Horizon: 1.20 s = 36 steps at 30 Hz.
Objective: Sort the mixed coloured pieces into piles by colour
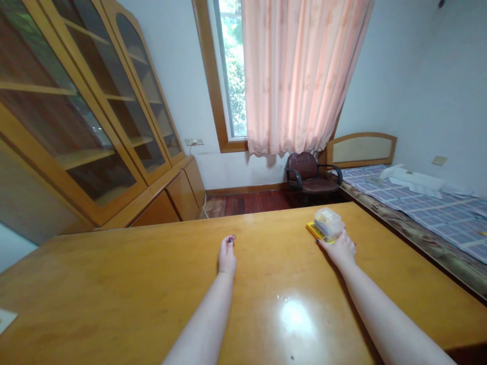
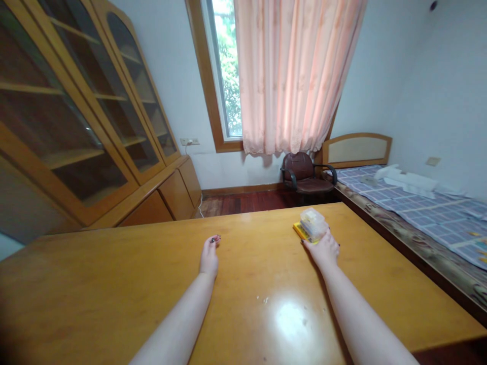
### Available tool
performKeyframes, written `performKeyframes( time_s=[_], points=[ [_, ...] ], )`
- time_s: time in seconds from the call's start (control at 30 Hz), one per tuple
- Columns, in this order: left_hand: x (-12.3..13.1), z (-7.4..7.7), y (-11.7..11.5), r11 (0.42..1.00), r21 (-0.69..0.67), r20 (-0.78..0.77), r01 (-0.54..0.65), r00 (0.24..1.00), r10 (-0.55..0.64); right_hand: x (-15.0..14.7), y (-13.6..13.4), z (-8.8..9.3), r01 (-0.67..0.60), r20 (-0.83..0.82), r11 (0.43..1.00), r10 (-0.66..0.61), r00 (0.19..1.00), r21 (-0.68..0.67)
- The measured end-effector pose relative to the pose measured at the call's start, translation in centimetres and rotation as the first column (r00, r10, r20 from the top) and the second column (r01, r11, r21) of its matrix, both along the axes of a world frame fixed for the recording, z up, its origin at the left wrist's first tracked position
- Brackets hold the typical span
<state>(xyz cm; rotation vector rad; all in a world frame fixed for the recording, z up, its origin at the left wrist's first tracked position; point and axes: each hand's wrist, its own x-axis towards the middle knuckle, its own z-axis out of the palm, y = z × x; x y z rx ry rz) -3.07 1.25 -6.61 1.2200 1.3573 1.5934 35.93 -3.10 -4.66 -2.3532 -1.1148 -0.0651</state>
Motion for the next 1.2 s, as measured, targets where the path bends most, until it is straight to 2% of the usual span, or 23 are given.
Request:
performKeyframes(
  time_s=[0.17,0.47,0.67,0.77,0.9,0.97,1.07,1.13,1.2],
  points=[
    [0.2,0.4,-0.3,1.000,-0.005,0.009,-0.003,1.000,0.003,0.8,0.3,-0.3,0.106,-0.007,0.994,-0.106,0.994,0.031],
    [0.4,0.0,0.0,1.000,-0.006,-0.023,0.018,1.000,-0.018,0.3,0.5,-0.2,0.160,-0.027,0.986,-0.159,0.987,0.046],
    [0.6,-0.4,0.3,0.997,-0.029,-0.132,0.069,0.989,-0.072,-0.4,-1.7,-0.6,0.189,-0.086,0.981,-0.192,0.978,-0.042],
    [0.9,-0.1,0.1,0.992,-0.041,-0.245,0.121,0.961,-0.127,-2.0,-4.0,-1.6,0.106,0.035,0.988,-0.103,0.994,-0.112],
    [1.6,0.8,-0.5,0.978,-0.078,-0.421,0.192,0.883,-0.207,-5.4,-6.7,-2.8,-0.129,0.182,0.973,0.165,0.969,-0.194],
    [2.0,1.2,-0.9,0.973,-0.110,-0.504,0.205,0.832,-0.232,-7.5,-7.3,-2.8,-0.253,0.194,0.943,0.295,0.936,-0.215],
    [2.7,1.8,-1.5,0.968,-0.153,-0.598,0.197,0.762,-0.249,-10.9,-6.7,-2.2,-0.374,0.162,0.894,0.419,0.894,-0.245],
    [3.2,2.0,-1.7,0.971,-0.168,-0.706,0.172,0.666,-0.240,-13.2,-5.5,-1.4,-0.459,0.134,0.848,0.504,0.853,-0.263],
    [3.6,2.0,-1.9,0.977,-0.177,-0.838,0.118,0.503,-0.212,-15.3,-3.9,-0.8,-0.523,0.106,0.802,0.569,0.815,-0.289]
  ],
)
